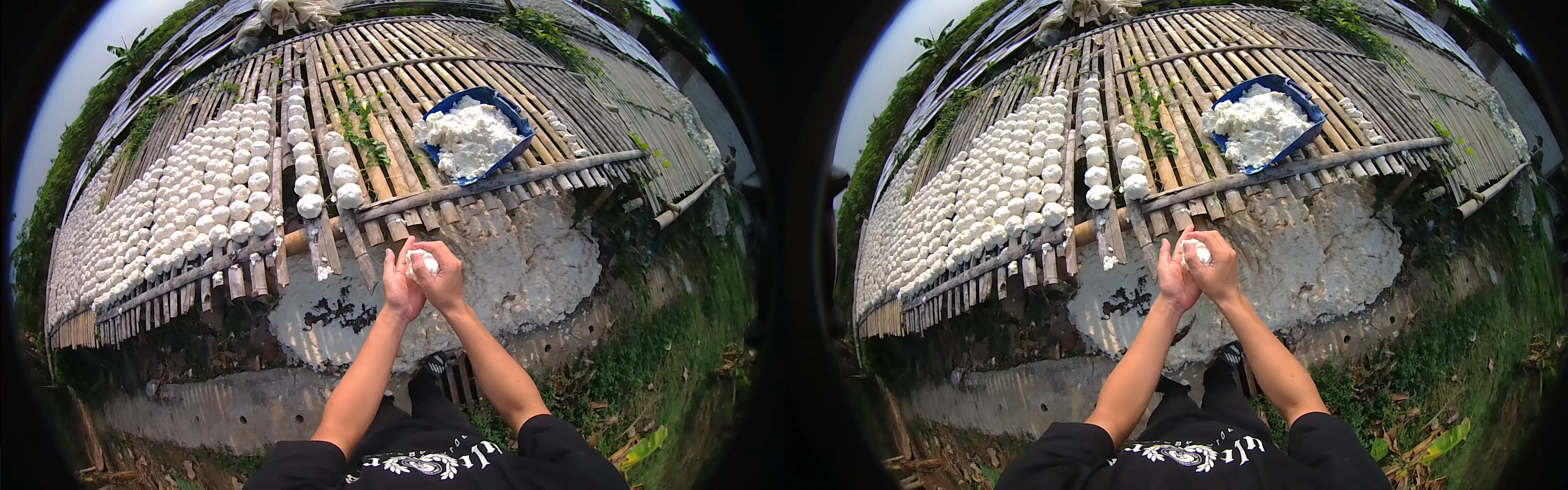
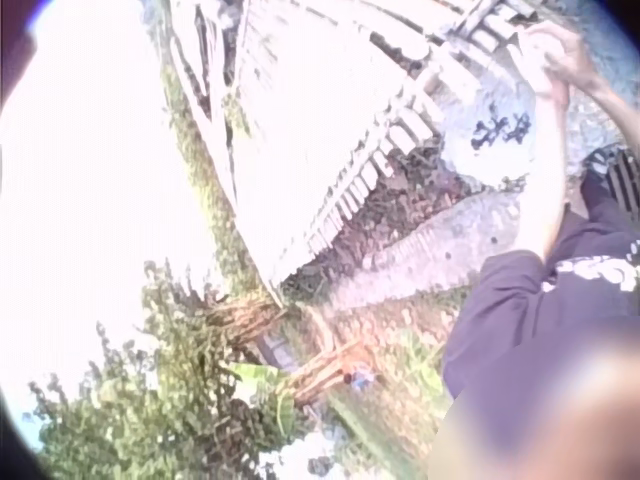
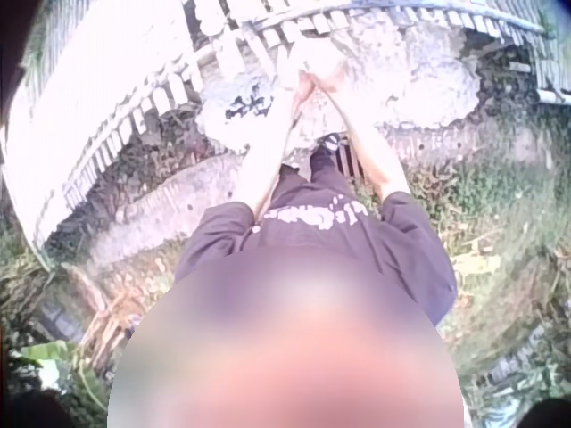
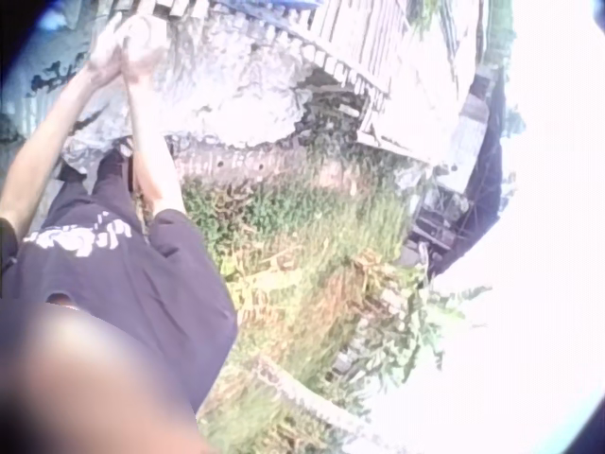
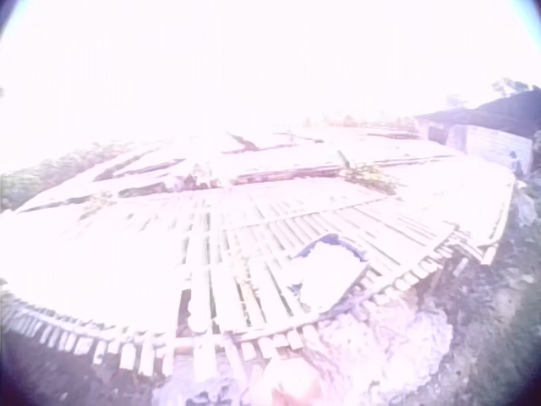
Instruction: The person repeatedly scoops white dough from a blue tray, rolls it into small balls by hand, and places them in neat rows on a bamboo drying rack. The person refills the tray from a larger pile of dough on the ground and continues shaping and arranging the balls.
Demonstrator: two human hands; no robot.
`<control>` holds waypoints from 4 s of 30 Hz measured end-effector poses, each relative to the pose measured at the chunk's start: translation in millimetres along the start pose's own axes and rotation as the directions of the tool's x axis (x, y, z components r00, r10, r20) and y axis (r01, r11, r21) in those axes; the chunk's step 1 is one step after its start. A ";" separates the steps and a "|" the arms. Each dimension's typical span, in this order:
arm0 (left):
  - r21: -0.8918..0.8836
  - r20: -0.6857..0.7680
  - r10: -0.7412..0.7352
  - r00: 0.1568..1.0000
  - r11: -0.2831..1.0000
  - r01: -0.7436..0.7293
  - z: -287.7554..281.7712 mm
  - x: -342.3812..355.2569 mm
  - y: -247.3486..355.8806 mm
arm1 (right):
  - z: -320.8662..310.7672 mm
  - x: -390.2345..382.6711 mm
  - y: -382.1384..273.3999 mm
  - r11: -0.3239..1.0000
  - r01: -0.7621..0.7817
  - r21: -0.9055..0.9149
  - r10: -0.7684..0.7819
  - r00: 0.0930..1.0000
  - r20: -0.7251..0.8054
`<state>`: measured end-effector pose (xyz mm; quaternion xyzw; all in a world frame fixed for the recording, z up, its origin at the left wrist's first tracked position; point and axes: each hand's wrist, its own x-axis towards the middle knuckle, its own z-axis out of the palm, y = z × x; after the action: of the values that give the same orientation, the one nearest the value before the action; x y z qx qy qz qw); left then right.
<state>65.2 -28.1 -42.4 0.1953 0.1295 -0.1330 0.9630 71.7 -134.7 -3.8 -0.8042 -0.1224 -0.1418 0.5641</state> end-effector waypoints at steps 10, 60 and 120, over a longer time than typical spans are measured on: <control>-0.078 -0.061 -0.096 0.993 0.993 0.091 -20.3 -8.0 2.5 | 9.3 -7.0 -14.9 0.992 0.093 -0.081 -0.082 0.989 0.121; 0.048 0.093 -0.095 0.991 0.995 0.091 0.9 34.4 31.0 | 8.1 41.2 -6.0 0.917 0.363 -0.163 -0.341 0.928 0.148; 0.957 0.038 0.772 0.634 0.153 -0.245 -74.4 68.4 161.2 | 38.8 99.8 21.3 0.770 -0.595 0.232 0.409 0.739 0.536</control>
<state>163.5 131.6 -74.1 0.7448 0.1840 0.2206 0.6023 175.6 -101.7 1.6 -0.6877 -0.0505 0.2389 0.6838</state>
